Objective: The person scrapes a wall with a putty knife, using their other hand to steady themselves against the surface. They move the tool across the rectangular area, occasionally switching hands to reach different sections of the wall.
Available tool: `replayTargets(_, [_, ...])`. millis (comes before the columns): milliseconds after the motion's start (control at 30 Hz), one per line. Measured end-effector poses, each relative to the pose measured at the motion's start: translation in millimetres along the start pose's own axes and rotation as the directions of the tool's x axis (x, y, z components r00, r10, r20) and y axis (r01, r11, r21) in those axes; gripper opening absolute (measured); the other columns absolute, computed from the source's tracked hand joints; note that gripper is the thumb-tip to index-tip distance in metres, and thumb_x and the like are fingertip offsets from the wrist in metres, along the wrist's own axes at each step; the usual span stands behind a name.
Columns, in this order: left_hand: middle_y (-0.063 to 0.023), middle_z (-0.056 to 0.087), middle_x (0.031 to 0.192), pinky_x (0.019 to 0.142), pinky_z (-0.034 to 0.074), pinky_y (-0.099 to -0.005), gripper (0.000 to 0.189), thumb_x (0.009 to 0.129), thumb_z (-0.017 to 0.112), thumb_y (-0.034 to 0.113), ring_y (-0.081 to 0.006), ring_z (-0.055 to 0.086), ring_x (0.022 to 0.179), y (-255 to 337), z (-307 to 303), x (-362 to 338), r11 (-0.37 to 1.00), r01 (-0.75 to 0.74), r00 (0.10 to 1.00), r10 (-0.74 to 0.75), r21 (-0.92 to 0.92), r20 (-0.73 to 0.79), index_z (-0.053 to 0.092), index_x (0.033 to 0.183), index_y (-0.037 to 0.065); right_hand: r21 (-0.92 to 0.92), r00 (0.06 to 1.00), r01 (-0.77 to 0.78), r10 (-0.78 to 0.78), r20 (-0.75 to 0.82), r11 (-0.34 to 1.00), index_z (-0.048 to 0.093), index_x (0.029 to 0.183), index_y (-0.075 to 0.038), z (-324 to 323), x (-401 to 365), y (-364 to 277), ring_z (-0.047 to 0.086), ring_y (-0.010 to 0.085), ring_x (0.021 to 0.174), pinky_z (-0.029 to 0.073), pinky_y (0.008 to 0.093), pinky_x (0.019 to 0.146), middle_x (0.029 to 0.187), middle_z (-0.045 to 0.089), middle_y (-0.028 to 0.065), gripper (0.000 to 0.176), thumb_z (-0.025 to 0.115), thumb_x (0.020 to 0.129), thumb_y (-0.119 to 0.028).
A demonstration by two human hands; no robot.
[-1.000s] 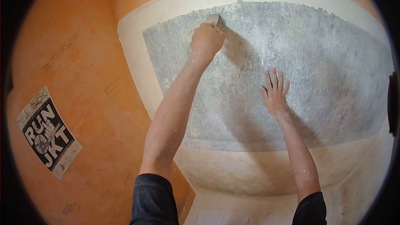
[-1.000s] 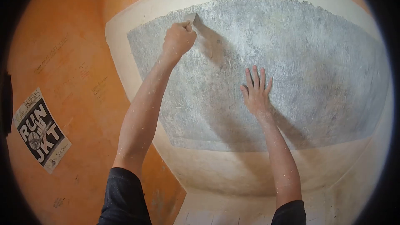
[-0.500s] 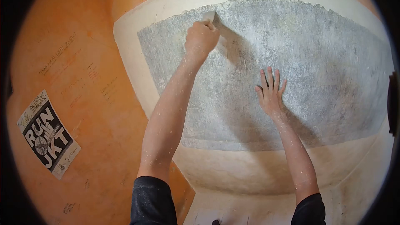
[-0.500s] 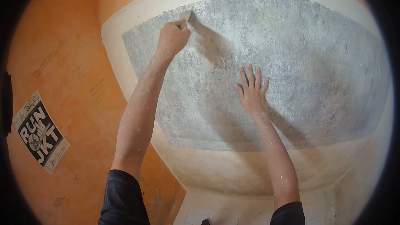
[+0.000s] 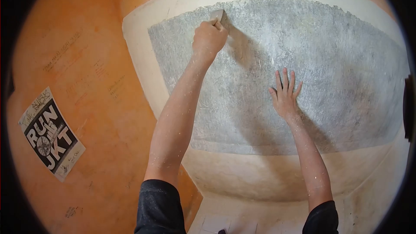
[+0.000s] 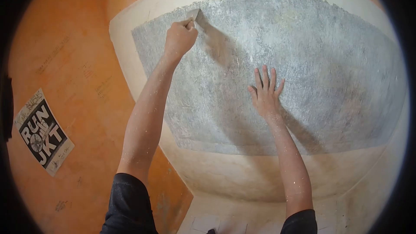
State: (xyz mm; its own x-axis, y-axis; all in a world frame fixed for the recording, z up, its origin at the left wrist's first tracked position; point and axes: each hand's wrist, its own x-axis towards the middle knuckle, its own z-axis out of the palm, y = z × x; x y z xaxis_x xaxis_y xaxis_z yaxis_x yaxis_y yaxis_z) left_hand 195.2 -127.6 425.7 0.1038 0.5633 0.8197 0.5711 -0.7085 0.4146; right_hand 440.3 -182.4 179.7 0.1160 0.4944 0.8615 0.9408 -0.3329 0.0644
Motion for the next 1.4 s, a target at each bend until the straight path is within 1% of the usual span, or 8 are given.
replayTargets(233, [-0.0205, 0.071, 0.104, 0.086, 0.056, -0.0414, 0.035, 0.09, 0.055, 0.026, -0.0339, 0.069, 0.1, -12, -1, -2, 1.0, -0.016, 0.998, 0.015, 0.02, 0.056, 0.072, 0.115, 0.008, 0.018, 0.991, -0.059, 0.057, 0.125, 0.998, 0.006, 0.159, -0.015, -5, 1, -5, -0.011, 0.0376, 0.15, -0.008, 0.0693, 0.112, 0.165, -0.005, 0.0122, 0.067, 0.03, 0.105, -0.047])
replayTargets(333, [-0.0187, 0.072, 0.102, 0.087, 0.055, -0.0431, 0.031, 0.091, 0.054, 0.026, -0.0346, 0.069, 0.099, 0, -9, 14, 0.994, 0.07, 0.997, -0.067, -0.085, 0.035, 0.073, 0.11, 0.009, -0.003, 0.999, 0.006, -0.007, -0.046, 1.0, 0.006, 0.159, -0.015, -2, 7, 2, -0.012, 0.037, 0.15, -0.009, 0.0694, 0.112, 0.165, -0.006, 0.0122, 0.068, 0.031, 0.104, -0.047])
replayTargets(500, [-0.0154, 0.072, 0.102, 0.084, 0.056, -0.0411, 0.024, 0.087, 0.059, 0.024, -0.0311, 0.07, 0.093, -5, -5, -8, 0.998, 0.0, 1.0, -0.001, 0.07, 0.012, 0.073, 0.101, 0.012, 0.033, 0.963, -0.079, 0.068, 0.261, 0.996, 0.002, 0.159, -0.014, -23, 6, -7, -0.015, 0.037, 0.149, -0.012, 0.0689, 0.111, 0.164, -0.01, 0.0119, 0.07, 0.03, 0.104, -0.048])
replayTargets(633, [-0.0161, 0.073, 0.1, 0.085, 0.055, -0.0428, 0.025, 0.087, 0.058, 0.024, -0.0318, 0.07, 0.094, -14, -12, 10, 0.997, 0.013, 1.0, -0.014, -0.077, -0.019, 0.073, 0.103, 0.011, 0.051, 0.924, -0.092, 0.066, 0.378, 0.994, 0.0, 0.158, -0.013, -30, 5, -10, -0.017, 0.0377, 0.149, -0.013, 0.0687, 0.111, 0.164, -0.012, 0.0133, 0.071, 0.03, 0.104, -0.048])
replayTargets(700, [-0.0171, 0.072, 0.103, 0.084, 0.056, -0.0434, 0.029, 0.087, 0.058, 0.025, -0.033, 0.07, 0.096, -15, -18, 4, 0.999, 0.016, 0.994, -0.012, -0.034, 0.109, 0.073, 0.107, 0.01, 0.054, 0.931, -0.087, 0.061, 0.359, 0.995, -0.001, 0.158, -0.012, -30, 10, -6, -0.02, 0.0383, 0.148, -0.014, 0.0686, 0.11, 0.163, -0.014, 0.0148, 0.071, 0.029, 0.105, -0.047])
replayTargets(1133, [-0.0204, 0.07, 0.106, 0.088, 0.054, -0.0435, 0.033, 0.092, 0.052, 0.027, -0.0346, 0.068, 0.101, -25, -29, 22, 0.995, 0.031, 0.998, -0.036, -0.096, -0.046, 0.072, 0.111, 0.01, 0.073, 0.916, -0.087, 0.051, 0.398, 0.994, -0.004, 0.157, -0.01, -35, 18, -9, -0.023, 0.0403, 0.146, -0.016, 0.0694, 0.109, 0.162, -0.017, 0.0173, 0.074, 0.031, 0.104, -0.047])
replayTargets(1267, [-0.0192, 0.071, 0.107, 0.088, 0.055, -0.0431, 0.034, 0.092, 0.052, 0.027, -0.0332, 0.068, 0.102, -32, -8, -2, 0.993, -0.002, 0.999, 0.008, 0.118, -0.05, 0.071, 0.112, 0.007, 0.055, 0.904, -0.086, 0.055, 0.424, 0.995, -0.005, 0.157, -0.009, -38, 12, -7, -0.023, 0.0416, 0.146, -0.015, 0.0704, 0.108, 0.162, -0.018, 0.0182, 0.074, 0.032, 0.104, -0.046])
replayTargets(1400, [-0.0183, 0.07, 0.11, 0.089, 0.055, -0.0437, 0.034, 0.091, 0.051, 0.025, -0.0328, 0.069, 0.101, -49, -22, 46, 0.997, 0.052, 0.998, -0.054, -0.061, -0.026, 0.069, 0.113, 0.005, 0.034, 0.908, -0.086, 0.064, 0.414, 0.996, -0.004, 0.157, -0.009, -35, 12, -8, -0.021, 0.0428, 0.146, -0.015, 0.071, 0.108, 0.161, -0.018, 0.0195, 0.075, 0.033, 0.104, -0.045])
